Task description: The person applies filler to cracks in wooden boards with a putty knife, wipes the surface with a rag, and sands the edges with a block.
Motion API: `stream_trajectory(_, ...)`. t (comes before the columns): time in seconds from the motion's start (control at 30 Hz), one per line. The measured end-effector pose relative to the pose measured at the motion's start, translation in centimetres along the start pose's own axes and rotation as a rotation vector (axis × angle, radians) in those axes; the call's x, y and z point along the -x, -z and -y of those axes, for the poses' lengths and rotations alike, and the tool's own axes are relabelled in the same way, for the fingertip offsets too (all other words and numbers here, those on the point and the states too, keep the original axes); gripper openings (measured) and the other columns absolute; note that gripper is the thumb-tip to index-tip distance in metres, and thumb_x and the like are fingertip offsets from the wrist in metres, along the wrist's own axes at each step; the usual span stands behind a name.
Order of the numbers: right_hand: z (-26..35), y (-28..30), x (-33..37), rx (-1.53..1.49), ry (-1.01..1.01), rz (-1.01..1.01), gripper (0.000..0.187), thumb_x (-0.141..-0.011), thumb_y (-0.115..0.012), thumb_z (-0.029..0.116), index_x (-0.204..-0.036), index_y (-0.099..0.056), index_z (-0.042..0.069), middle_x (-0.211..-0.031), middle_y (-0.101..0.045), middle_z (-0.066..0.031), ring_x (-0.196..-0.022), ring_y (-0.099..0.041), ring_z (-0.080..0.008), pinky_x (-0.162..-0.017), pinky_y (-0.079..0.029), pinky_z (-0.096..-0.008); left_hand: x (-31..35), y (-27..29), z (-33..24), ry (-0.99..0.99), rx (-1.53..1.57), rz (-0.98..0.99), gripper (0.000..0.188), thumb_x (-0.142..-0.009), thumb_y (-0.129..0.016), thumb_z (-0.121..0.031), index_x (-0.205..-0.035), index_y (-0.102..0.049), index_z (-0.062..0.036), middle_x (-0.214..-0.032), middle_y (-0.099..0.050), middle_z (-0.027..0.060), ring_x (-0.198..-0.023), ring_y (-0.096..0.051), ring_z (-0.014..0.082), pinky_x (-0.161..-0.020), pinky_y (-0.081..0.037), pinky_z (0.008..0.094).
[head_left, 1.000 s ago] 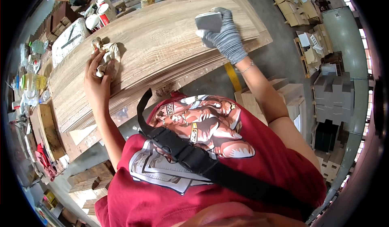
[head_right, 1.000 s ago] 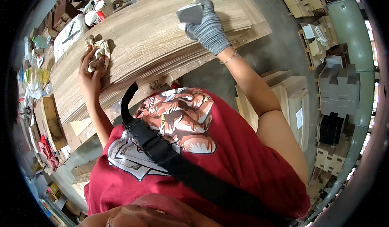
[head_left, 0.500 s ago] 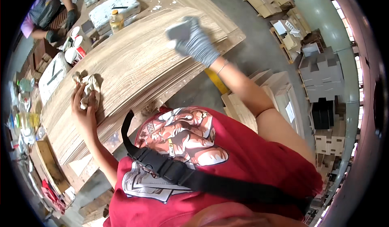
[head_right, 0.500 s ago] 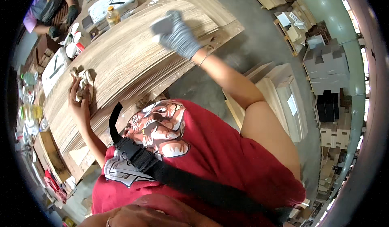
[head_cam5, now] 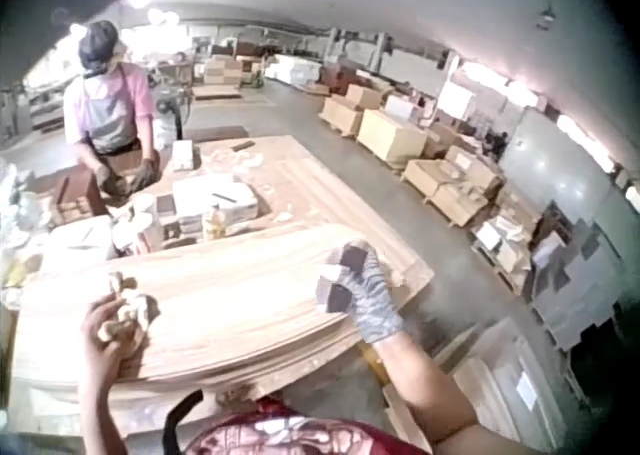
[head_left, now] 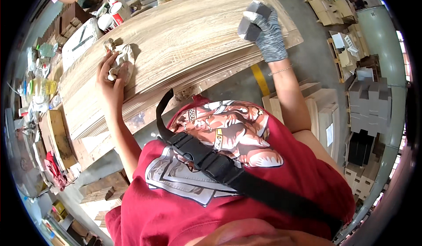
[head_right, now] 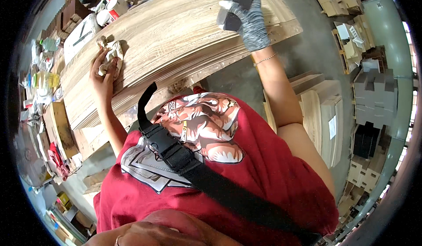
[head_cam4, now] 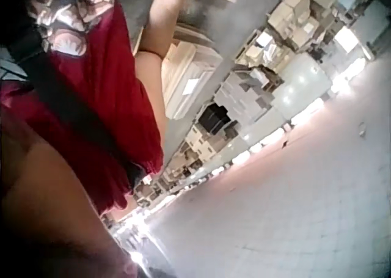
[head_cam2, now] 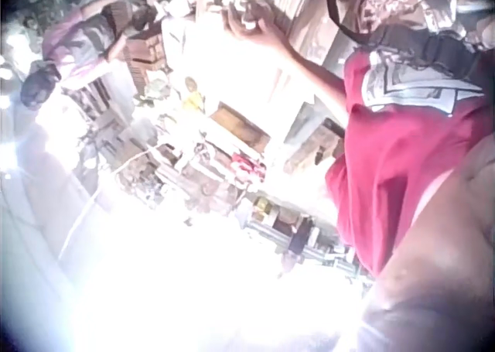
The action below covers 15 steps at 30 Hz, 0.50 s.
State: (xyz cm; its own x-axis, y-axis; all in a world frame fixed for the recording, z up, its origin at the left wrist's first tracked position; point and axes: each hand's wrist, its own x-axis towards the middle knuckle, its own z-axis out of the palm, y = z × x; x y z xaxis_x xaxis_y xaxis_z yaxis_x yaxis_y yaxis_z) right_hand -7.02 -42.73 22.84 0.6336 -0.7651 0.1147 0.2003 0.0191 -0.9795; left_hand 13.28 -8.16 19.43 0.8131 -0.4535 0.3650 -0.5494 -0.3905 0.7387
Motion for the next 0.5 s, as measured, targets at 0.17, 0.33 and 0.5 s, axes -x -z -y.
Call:
stream_trajectory(0.17,-2.0,-0.1,-0.9,0.393,0.253,0.055,0.069,-0.071,-0.086,0.031,-0.124,-0.047,0.011,-0.108,-0.056,-0.0038,-0.100,-0.056,-0.0159,-0.090,-0.050,-0.0322,-0.3,0.1,-0.1,-0.027,0.017,0.000,0.038,-0.084,-0.070,-0.015,-0.122,-0.066,-0.0083,-0.133,-0.058,0.0115,-0.122,-0.055,0.0245,-0.101,-0.043,0.0351)
stream_trajectory(0.33,-1.4,-0.5,0.1,0.026,0.064,0.030,0.057,-0.073,-0.083,0.017,-0.119,-0.051,0.009,-0.111,-0.058,-0.0078,-0.103,-0.061,-0.0227,-0.085,-0.058,-0.0359,0.0,0.2,0.3,-0.011,0.044,-0.008,0.038,-0.084,-0.070,-0.015,-0.121,-0.066,-0.0082,-0.133,-0.058,0.0117,-0.121,-0.056,0.0238,-0.099,-0.045,0.0348)
stream_trajectory(0.5,-2.5,-1.9,-0.9,-0.357,-0.122,0.112,0.052,-0.073,-0.080,0.008,-0.118,-0.053,0.008,-0.108,-0.061,-0.0059,-0.103,-0.061,-0.0219,-0.085,-0.059,-0.0389,0.0,0.1,-0.3,-0.022,-0.010,-0.013,0.037,-0.084,-0.071,-0.016,-0.121,-0.067,-0.0081,-0.132,-0.058,0.0110,-0.120,-0.056,0.0232,-0.098,-0.045,0.0345)
